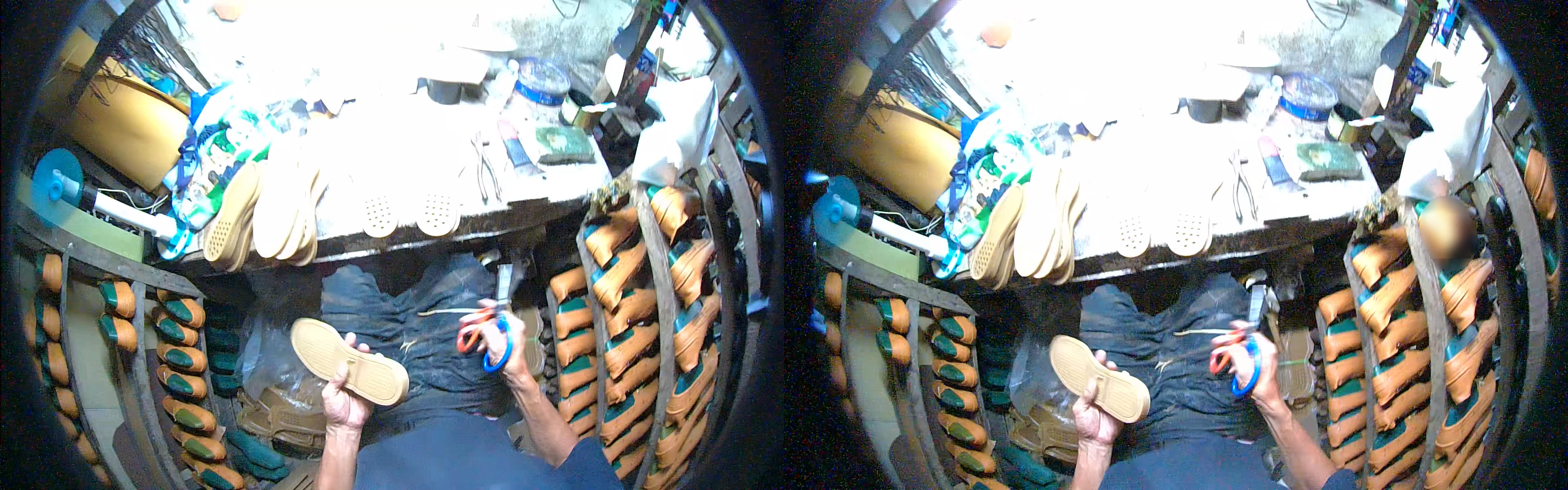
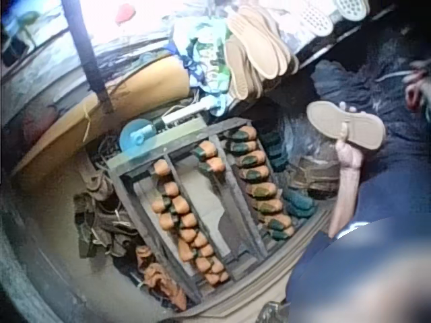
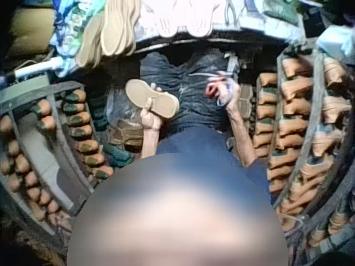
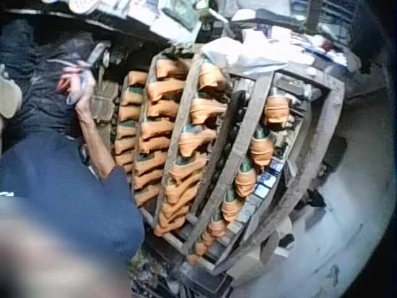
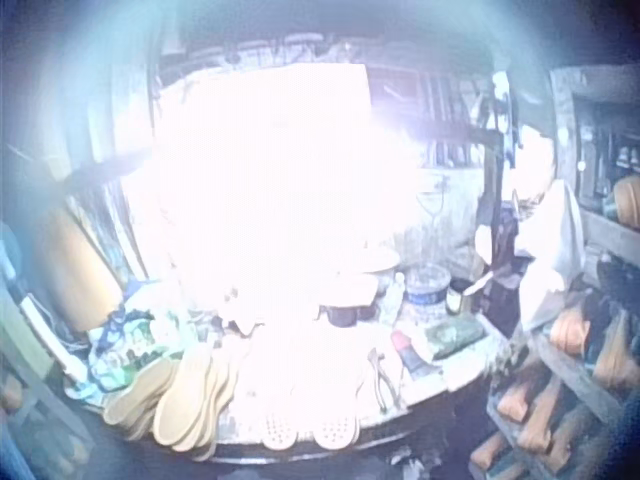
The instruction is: The person sits on the floor and uses scissors to trim excess material from the edges of beige shoe soles. They handle each sole one at a time, rotate it to cut along the perimeter, and place the trimmed soles on a nearby table.
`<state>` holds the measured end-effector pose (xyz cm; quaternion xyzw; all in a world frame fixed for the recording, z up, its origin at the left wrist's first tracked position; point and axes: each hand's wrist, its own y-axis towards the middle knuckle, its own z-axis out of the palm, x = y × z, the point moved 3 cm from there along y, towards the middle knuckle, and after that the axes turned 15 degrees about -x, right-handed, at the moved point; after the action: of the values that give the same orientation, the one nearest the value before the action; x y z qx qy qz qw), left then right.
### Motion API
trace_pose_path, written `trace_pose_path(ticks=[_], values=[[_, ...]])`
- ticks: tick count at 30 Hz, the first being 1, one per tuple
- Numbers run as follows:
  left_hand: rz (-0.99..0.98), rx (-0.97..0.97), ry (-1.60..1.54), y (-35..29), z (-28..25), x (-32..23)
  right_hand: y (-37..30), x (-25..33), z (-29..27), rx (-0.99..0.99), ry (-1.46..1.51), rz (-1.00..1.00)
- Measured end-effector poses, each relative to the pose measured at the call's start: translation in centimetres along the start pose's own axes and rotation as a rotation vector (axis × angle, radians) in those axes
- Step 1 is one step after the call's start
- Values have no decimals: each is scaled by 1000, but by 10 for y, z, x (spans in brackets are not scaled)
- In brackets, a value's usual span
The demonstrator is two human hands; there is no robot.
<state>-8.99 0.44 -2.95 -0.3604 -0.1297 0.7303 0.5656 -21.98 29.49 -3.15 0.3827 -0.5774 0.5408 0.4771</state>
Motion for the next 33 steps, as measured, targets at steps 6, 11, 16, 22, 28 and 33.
trace_pose_path(ticks=[6,11,16,22,28,33], values=[[-32,12,786,-1,33,-18,11,40,-20,-337,-969,-743],[406,189,1084,23,105,-31,-9,-3,26,-214,-931,-900],[644,174,1073,86,180,-37,-9,-29,23,-341,-892,-875],[1247,-140,1643,196,244,-8,-4,-32,17,-347,-871,-815],[1397,38,1790,208,217,30,-2,-33,12,-421,-787,-838],[1470,109,1547,166,175,19,5,-36,4,-465,-660,-695]])
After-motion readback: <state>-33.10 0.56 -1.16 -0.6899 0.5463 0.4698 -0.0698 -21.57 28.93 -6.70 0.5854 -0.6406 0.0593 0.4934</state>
